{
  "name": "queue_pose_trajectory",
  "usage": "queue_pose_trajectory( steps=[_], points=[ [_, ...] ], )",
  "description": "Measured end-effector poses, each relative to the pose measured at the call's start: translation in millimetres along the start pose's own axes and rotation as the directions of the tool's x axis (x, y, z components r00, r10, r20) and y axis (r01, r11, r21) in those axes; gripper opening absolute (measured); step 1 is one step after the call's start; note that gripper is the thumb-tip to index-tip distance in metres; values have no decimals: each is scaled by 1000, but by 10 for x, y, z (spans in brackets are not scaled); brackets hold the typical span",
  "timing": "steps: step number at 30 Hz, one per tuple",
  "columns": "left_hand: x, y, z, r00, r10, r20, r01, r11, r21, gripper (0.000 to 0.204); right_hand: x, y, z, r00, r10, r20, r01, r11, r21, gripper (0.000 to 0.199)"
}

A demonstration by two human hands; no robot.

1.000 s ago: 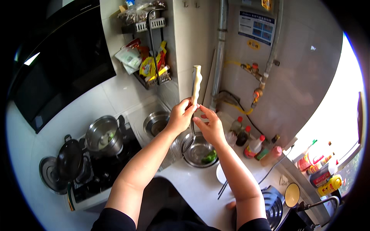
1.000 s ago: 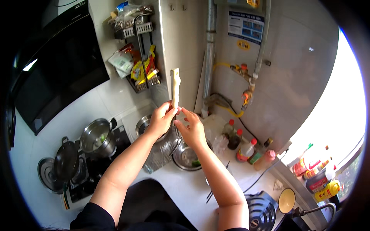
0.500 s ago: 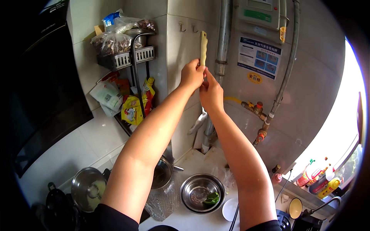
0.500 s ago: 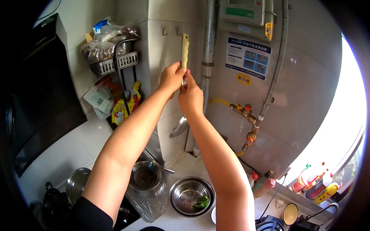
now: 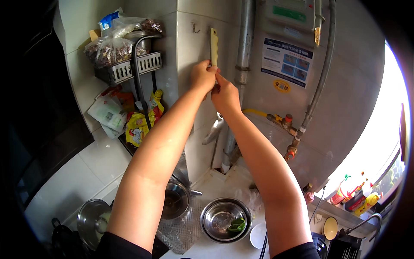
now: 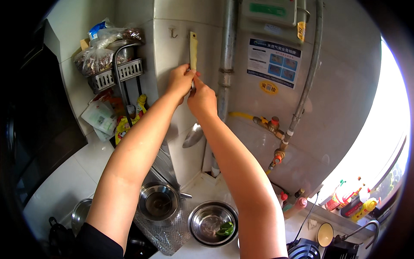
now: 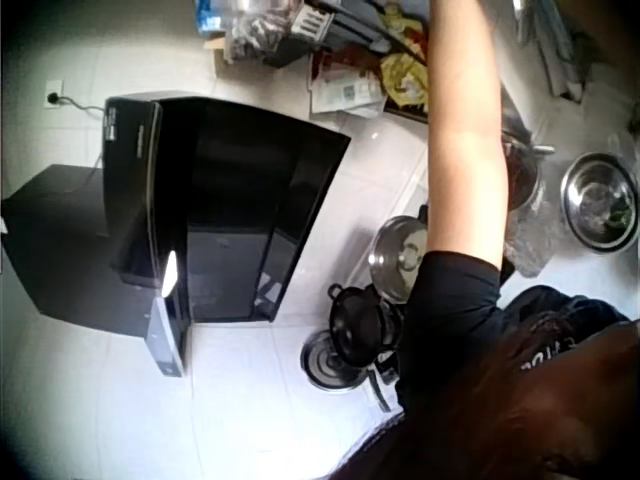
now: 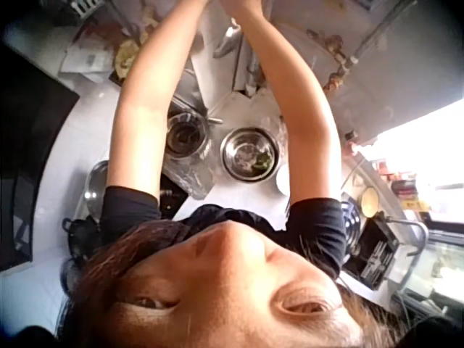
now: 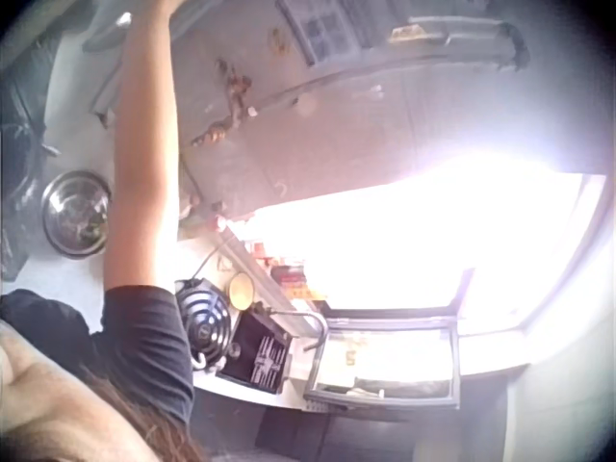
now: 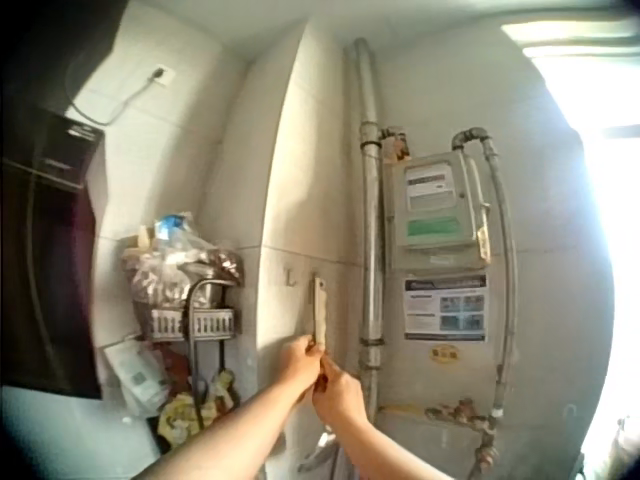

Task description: The person flips a flatbread in a pan using chopsticks, washes a ladle in a sink, and puts bowls into a drawer before wiping the stove and wall with a cloth.

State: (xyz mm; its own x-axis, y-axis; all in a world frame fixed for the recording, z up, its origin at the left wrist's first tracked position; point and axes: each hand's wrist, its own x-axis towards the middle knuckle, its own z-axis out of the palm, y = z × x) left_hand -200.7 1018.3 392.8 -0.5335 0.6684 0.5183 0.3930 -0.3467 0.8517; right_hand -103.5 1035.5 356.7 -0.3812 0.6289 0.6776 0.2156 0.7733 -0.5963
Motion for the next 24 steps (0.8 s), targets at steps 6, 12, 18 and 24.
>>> queue_pose_trajectory(
  steps=[6, 12, 18, 24],
  points=[
    [-81, -191, 40, 996, 32, 82, -36, 998, 51, 47, 63, 465, 141, 996, -31, 80, 17, 985, 169, 47],
    [-156, -351, -121, 995, 79, -57, -76, 996, 53, 62, -460, 325, -213, 995, 79, 62, -92, 962, 257, 45],
    [-1847, -759, 155, 993, 5, -115, -39, 954, -299, 45, -2289, 655, -746, 923, 376, 83, -354, 742, 569, 38],
    [-4332, -1383, 725, 859, -447, 250, 511, 730, -453, 23, -4704, 737, -814, 518, 822, 237, -728, 277, 627, 34]
  ],
)
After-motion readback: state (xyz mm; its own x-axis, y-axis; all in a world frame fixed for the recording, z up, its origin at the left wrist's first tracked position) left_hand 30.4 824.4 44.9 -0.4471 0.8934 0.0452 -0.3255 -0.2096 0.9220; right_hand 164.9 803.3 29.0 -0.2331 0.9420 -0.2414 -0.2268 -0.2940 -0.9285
